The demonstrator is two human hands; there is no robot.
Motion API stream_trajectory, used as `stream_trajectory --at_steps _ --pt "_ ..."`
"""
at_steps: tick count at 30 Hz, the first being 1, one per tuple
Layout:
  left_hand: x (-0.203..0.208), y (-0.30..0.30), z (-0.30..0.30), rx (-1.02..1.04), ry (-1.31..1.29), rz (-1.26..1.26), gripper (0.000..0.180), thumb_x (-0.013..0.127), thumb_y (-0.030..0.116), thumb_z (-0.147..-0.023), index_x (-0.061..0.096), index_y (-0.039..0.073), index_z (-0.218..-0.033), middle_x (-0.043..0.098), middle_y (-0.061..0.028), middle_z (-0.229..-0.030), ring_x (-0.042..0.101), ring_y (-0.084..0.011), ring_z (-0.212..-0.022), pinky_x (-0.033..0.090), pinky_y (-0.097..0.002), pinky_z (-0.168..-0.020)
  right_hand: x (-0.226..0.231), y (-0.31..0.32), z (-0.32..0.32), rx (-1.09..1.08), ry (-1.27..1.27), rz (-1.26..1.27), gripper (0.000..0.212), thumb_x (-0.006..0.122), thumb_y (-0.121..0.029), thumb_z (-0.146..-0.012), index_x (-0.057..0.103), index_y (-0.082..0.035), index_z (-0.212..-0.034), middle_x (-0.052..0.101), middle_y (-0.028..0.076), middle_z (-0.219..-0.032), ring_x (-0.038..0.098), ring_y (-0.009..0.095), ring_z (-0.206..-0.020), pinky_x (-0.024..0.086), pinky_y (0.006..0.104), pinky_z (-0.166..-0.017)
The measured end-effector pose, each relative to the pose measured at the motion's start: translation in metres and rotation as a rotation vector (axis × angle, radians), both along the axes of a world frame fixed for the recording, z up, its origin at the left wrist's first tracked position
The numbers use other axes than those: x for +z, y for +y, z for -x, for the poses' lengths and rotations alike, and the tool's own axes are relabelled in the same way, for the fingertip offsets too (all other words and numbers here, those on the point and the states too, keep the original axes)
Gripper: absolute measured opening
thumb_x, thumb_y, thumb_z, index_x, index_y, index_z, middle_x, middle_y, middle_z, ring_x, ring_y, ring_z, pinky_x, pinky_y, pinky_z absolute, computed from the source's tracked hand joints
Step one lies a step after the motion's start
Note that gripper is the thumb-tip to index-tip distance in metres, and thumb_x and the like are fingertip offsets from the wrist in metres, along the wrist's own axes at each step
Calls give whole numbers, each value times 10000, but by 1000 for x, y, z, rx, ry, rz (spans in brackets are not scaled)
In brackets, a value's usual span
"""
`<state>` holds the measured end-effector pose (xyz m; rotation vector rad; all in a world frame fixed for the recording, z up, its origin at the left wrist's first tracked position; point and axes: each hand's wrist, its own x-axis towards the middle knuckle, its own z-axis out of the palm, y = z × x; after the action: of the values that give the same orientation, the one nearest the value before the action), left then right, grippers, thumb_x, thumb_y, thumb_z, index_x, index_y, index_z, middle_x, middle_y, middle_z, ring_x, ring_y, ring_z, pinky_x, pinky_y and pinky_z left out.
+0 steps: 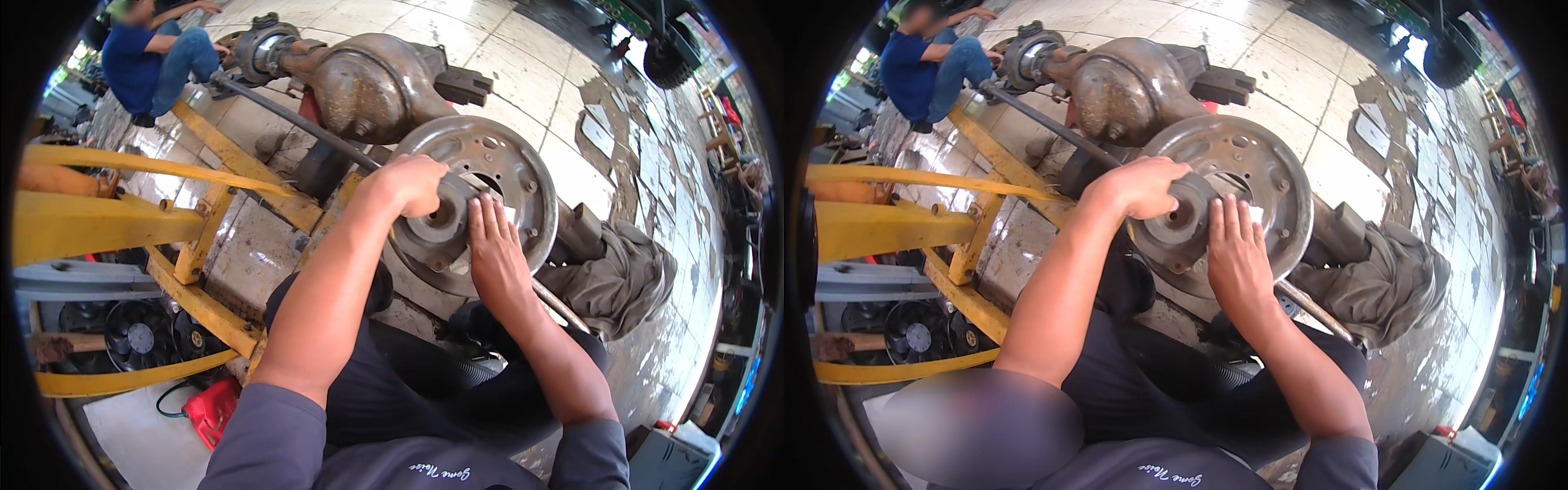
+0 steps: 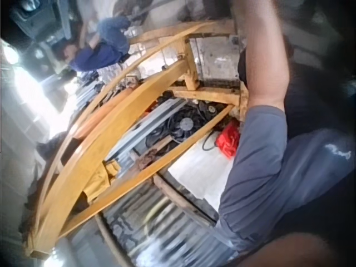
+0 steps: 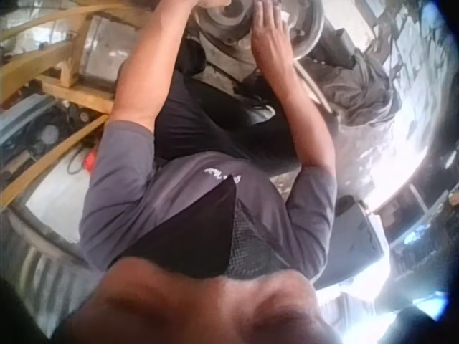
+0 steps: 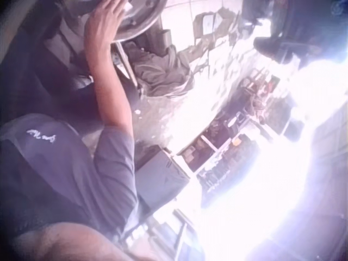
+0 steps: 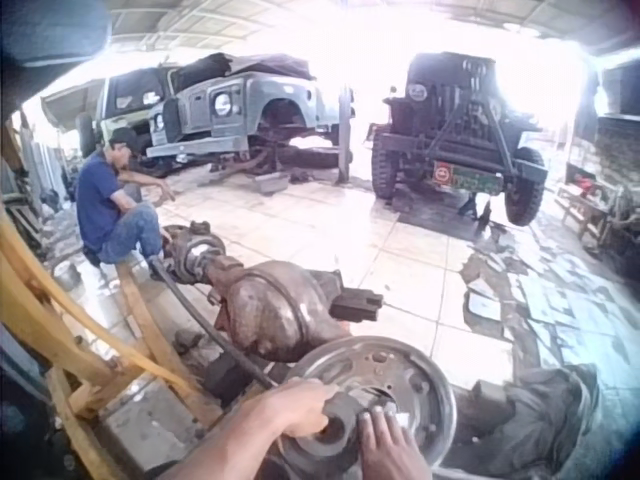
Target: The person is cleaning a brake drum using sandpaper. They are sitting on the floor in a workshop, holding the brake drum with one hand and scrubbing it with sandpaper in the other. The person rotates the drum to clean different areas.
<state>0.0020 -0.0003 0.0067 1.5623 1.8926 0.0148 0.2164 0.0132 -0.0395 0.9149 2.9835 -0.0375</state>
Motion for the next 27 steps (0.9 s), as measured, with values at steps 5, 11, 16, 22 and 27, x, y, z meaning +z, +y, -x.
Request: stream_trajectory --at_steps 5,11,16,22,27 --pt "-6 -1 1 19 -9 -17 666 687 170 -866 434 32 -1466 482 -188 -1459 441 -313 -1370 348 -368 -1154 -4 -3 -14 48 38 15 545 415 -72 -952 348 61 -1477 360 253 -1535 378 395 -1419 359 497 -1137" --pt "-5 -3 1 65 -31 37 661 688 173 -883 425 41 -1474 456 -177 -1484 417 -305 -1388 336 -365 -1162 24 31 -15 -43 139 47 562 429 8 -917 332 92 -1464 379 297 -1500 373 421 -1412 352 509 -1137" --pt "-7 -2 1 47 -21 2 660 691 178 -885 425 43 -1473 458 -172 -1483 416 -307 -1389 334 -364 -1163 -12 17 -2 37 2 10 584 410 -59 -957 272 60 -1512 322 234 -1563 330 393 -1447 310 498 -1172" --pt "-5 -2 0 41 -23 -24 653 695 166 -879 437 35 -1463 471 -183 -1471 421 -309 -1386 336 -364 -1160 -16 1 -2 -21 69 -20 595 447 -101 -948 309 28 -1513 309 202 -1577 333 367 -1448 312 498 -1169" --pt "-6 -4 0 46 -54 -51 650 693 145 -870 443 35 -1460 481 -186 -1460 431 -307 -1377 343 -361 -1154 -19 3 4 -43 66 -25 586 437 -90 -948 314 33 -1507 322 207 -1569 344 352 -1445 306 486 -1173"
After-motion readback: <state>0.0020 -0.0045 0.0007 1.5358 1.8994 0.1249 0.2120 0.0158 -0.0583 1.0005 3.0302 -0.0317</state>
